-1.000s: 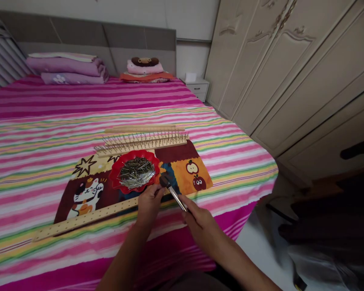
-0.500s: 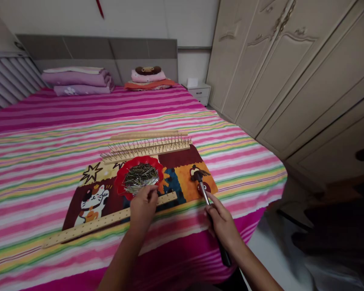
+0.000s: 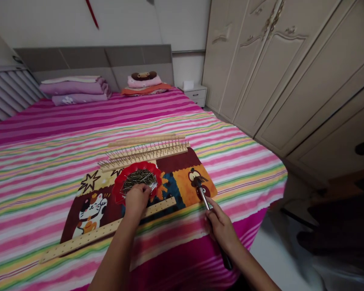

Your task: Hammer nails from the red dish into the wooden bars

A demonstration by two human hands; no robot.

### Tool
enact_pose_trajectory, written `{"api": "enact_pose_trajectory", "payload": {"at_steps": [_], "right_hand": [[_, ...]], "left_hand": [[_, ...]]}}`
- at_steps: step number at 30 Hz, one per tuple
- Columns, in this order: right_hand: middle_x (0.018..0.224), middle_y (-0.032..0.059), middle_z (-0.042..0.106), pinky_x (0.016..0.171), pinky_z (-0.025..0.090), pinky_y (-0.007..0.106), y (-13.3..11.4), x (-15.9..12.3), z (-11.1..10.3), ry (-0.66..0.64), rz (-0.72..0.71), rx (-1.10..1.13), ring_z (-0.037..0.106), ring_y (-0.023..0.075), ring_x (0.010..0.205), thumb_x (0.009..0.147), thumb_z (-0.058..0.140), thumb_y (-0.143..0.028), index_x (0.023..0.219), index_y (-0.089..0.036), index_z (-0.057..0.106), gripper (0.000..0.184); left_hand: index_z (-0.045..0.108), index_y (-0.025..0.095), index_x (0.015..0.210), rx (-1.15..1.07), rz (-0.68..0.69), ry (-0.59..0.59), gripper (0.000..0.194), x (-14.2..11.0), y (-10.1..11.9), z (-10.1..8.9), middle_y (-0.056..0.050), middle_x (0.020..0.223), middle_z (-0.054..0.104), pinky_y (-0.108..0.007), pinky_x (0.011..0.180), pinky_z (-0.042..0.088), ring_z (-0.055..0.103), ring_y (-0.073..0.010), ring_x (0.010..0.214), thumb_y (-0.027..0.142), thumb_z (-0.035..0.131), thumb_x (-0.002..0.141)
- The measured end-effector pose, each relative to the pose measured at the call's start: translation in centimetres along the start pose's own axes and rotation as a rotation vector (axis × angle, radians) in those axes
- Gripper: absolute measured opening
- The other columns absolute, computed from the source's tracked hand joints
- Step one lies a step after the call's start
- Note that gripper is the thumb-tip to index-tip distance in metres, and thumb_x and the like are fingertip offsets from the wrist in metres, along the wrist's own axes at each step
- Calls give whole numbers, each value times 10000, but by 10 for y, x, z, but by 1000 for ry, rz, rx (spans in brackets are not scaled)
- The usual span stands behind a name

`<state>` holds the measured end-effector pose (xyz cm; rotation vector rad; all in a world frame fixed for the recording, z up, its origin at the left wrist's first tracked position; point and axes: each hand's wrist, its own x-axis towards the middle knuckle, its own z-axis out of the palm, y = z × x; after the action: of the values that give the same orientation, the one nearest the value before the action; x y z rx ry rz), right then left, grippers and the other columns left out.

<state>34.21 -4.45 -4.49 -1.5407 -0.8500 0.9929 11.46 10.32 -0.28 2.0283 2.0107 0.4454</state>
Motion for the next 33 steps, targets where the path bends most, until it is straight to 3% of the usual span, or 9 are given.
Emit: {"api": "enact_pose_trajectory", "payload": {"at_steps": [4, 7, 11, 15, 20, 23, 28, 33], "right_hand": [[561, -46, 501, 407, 314, 228, 0, 0, 0, -5, -10, 3, 403, 122, 428, 807, 493, -304, 1274, -148, 559, 497], [529, -60, 459, 389, 296, 222, 1, 0, 0, -11, -11, 6, 379, 114, 405, 816, 482, -299, 1276, -143, 553, 490], [516, -70, 444, 378, 293, 222, 2, 0, 1, -21, -6, 6, 367, 109, 385, 822, 467, -296, 1300, -121, 523, 511], [557, -53, 495, 383, 294, 223, 0, -1, 1, -25, -4, -6, 382, 107, 395, 820, 458, -289, 1295, -120, 525, 508], [572, -56, 474, 395, 302, 223, -3, -2, 1, -9, -6, -28, 384, 107, 415, 818, 467, -293, 1288, -125, 533, 503], [574, -55, 468, 391, 297, 221, -5, -2, 0, -5, -6, -44, 380, 108, 421, 820, 468, -286, 1279, -125, 539, 492], [578, -56, 467, 406, 310, 224, -6, -3, 0, -9, -12, -61, 382, 108, 429, 814, 465, -277, 1255, -134, 554, 472], [545, -63, 463, 390, 307, 227, -7, -3, 0, -24, -9, -62, 384, 113, 403, 820, 453, -280, 1265, -148, 543, 472]], "left_hand": [[673, 213, 818, -404, -126, 64, 235, -1, -9, -5, 9, 648, 650, -248, 591, 414, 581, -148, 608, 377, 551, 701], [689, 200, 888, -685, -203, 52, 329, -7, -9, -12, 13, 668, 673, -238, 569, 438, 582, -131, 591, 375, 596, 625], [721, 153, 780, -958, -271, -136, 333, -21, -3, -26, -45, 706, 712, -250, 593, 478, 609, -139, 627, 359, 667, 524], [726, 145, 793, -1112, -294, -300, 411, -38, 3, -31, -65, 767, 728, -282, 694, 518, 651, -166, 729, 339, 772, 432], [712, 136, 798, -1169, -350, -352, 471, -51, 3, -20, -42, 710, 715, -312, 730, 539, 655, -153, 665, 368, 825, 403], [713, 134, 821, -1128, -298, -293, 483, -55, 1, -10, -37, 665, 695, -301, 664, 541, 637, -149, 632, 440, 798, 457], [729, 162, 834, -1013, -194, -131, 434, -61, -4, 4, -41, 769, 702, -249, 575, 500, 568, -98, 557, 484, 737, 543], [731, 173, 873, -963, -201, -113, 417, -60, -4, 15, -33, 704, 696, -251, 593, 491, 583, -119, 584, 479, 693, 592]]}}
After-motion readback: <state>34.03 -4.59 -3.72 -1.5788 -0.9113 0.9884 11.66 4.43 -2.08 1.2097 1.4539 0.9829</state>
